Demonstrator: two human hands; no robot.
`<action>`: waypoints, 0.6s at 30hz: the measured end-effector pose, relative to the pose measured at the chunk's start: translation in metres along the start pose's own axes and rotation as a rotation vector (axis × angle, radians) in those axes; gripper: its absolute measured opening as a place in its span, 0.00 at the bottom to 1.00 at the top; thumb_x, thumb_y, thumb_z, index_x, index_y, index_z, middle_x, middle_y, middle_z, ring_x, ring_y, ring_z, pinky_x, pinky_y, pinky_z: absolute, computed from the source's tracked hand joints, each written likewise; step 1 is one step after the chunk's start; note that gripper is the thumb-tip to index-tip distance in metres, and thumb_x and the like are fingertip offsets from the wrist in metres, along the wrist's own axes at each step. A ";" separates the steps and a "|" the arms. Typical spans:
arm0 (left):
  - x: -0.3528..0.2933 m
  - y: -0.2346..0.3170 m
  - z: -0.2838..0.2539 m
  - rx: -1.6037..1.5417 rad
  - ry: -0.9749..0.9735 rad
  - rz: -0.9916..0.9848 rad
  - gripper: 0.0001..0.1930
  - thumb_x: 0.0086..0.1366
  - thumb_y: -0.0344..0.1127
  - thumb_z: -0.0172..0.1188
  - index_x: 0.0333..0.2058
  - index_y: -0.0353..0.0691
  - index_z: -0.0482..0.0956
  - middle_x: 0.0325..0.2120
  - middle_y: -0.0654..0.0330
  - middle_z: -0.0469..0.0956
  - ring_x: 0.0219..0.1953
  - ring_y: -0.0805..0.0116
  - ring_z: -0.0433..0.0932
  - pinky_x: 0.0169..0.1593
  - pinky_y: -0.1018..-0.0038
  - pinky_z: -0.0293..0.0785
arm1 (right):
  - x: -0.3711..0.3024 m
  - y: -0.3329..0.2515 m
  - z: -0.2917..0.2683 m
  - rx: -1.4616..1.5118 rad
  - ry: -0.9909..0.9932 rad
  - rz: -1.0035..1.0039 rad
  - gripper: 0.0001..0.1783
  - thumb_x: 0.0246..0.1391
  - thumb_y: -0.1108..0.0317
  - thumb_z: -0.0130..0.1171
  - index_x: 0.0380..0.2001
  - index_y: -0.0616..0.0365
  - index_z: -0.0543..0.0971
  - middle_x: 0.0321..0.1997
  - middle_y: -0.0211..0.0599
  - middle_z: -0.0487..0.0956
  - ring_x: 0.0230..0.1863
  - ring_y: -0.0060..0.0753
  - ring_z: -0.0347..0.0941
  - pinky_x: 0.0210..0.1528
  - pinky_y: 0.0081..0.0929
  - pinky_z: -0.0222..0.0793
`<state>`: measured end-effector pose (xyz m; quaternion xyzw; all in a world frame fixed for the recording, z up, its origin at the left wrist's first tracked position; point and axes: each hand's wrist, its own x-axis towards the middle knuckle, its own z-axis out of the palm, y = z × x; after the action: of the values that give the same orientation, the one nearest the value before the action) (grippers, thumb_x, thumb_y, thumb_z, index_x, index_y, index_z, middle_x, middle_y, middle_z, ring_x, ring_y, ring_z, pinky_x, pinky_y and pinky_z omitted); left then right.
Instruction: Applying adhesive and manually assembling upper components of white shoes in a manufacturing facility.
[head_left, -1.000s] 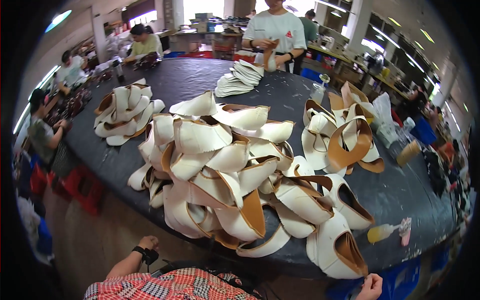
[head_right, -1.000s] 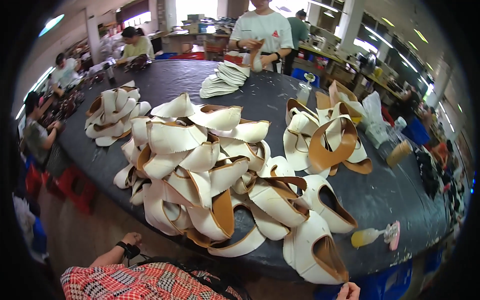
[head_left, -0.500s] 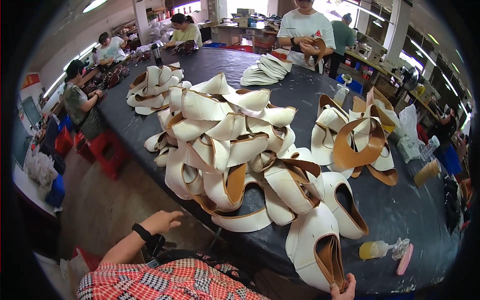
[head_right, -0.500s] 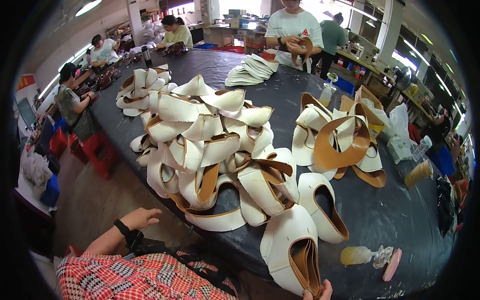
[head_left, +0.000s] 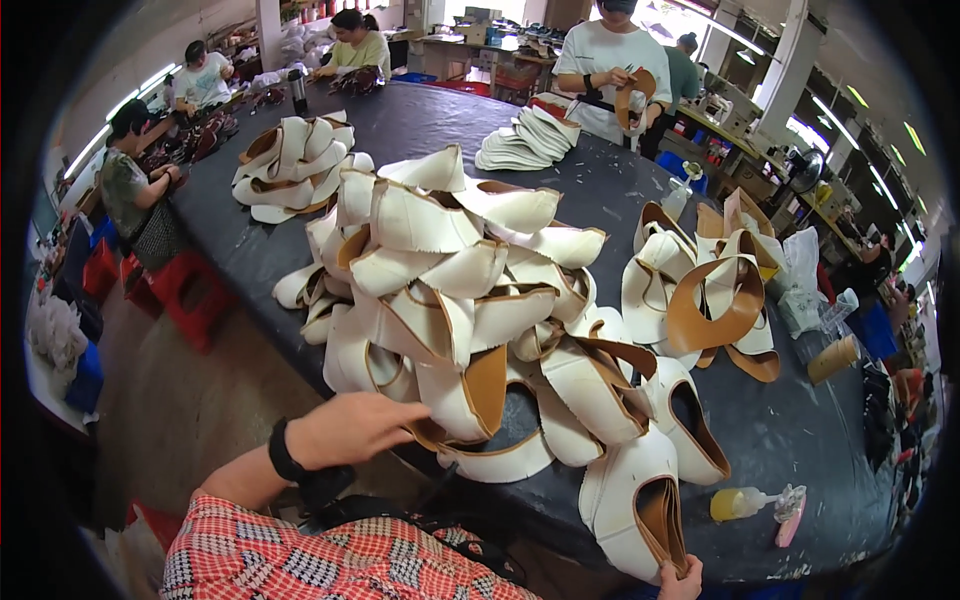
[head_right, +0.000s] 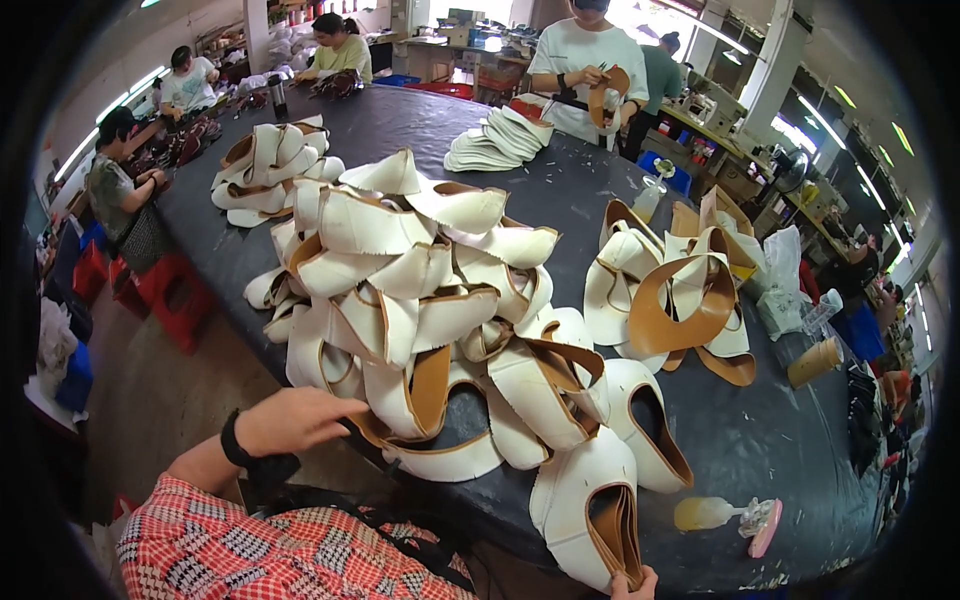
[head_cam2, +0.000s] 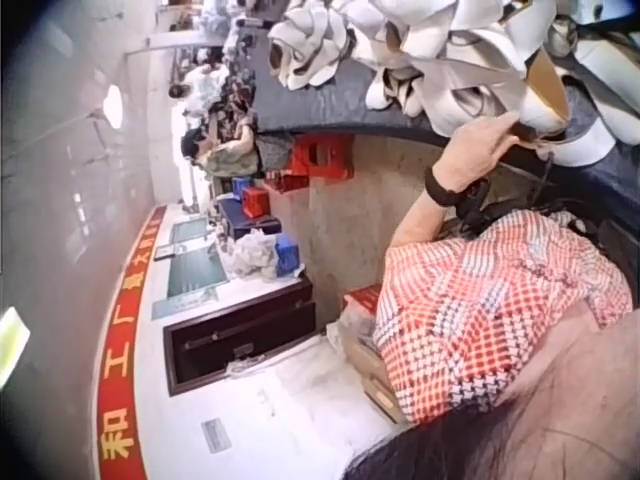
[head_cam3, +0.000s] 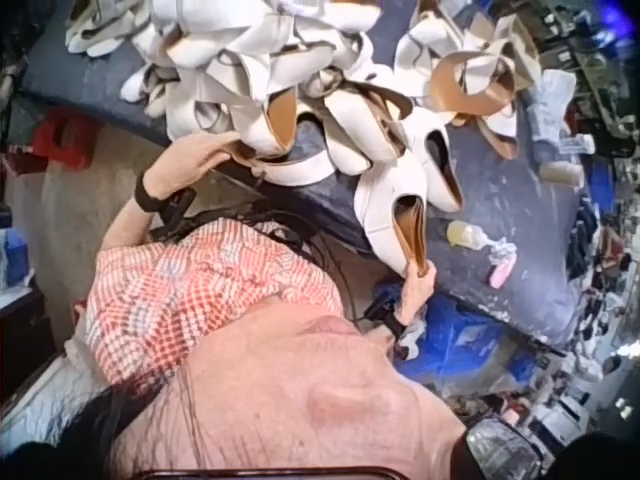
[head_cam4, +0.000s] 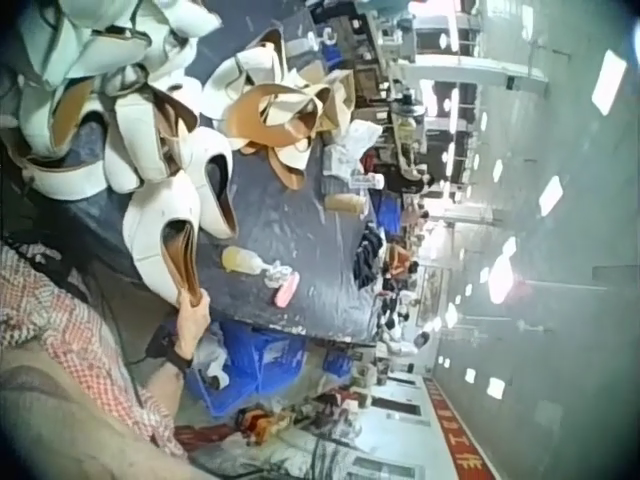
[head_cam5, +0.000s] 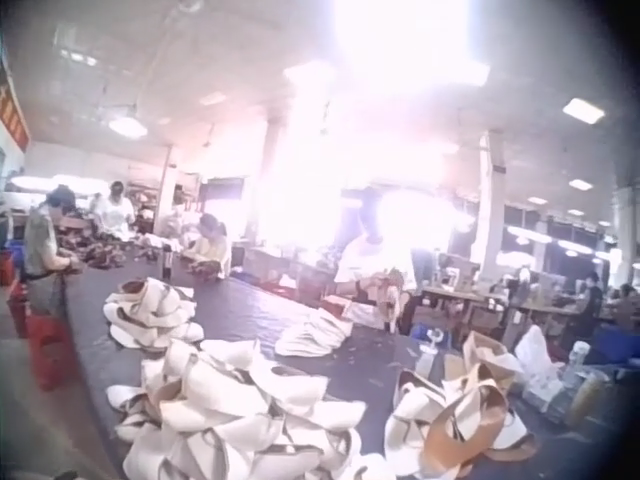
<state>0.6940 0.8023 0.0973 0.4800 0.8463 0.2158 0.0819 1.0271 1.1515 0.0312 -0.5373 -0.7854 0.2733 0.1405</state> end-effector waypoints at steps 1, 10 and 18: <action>0.006 0.001 0.003 0.011 0.021 0.120 0.20 0.57 0.34 0.59 0.50 0.43 0.71 0.32 0.55 0.77 0.35 0.57 0.76 0.38 0.67 0.73 | -0.004 -0.006 0.005 0.008 -0.016 -0.006 0.25 0.48 0.58 0.61 0.46 0.62 0.72 0.37 0.50 0.77 0.40 0.40 0.74 0.45 0.32 0.67; 0.054 0.015 -0.006 -0.223 0.075 0.812 0.18 0.61 0.35 0.55 0.50 0.39 0.69 0.31 0.58 0.76 0.33 0.64 0.76 0.36 0.71 0.73 | -0.027 -0.029 0.032 -0.106 0.208 -0.062 0.29 0.49 0.56 0.61 0.47 0.68 0.69 0.45 0.56 0.73 0.46 0.52 0.70 0.49 0.36 0.65; 0.074 0.037 -0.067 -0.633 0.164 1.208 0.13 0.56 0.31 0.61 0.41 0.36 0.77 0.35 0.49 0.78 0.33 0.57 0.78 0.37 0.70 0.76 | -0.081 -0.134 0.030 -0.083 0.531 -0.380 0.09 0.50 0.72 0.57 0.36 0.62 0.77 0.32 0.43 0.78 0.33 0.45 0.75 0.38 0.33 0.71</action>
<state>0.6606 0.8626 0.1785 0.8027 0.3300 0.4964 0.0193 0.9406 1.0319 0.0907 -0.4391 -0.8180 0.0603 0.3666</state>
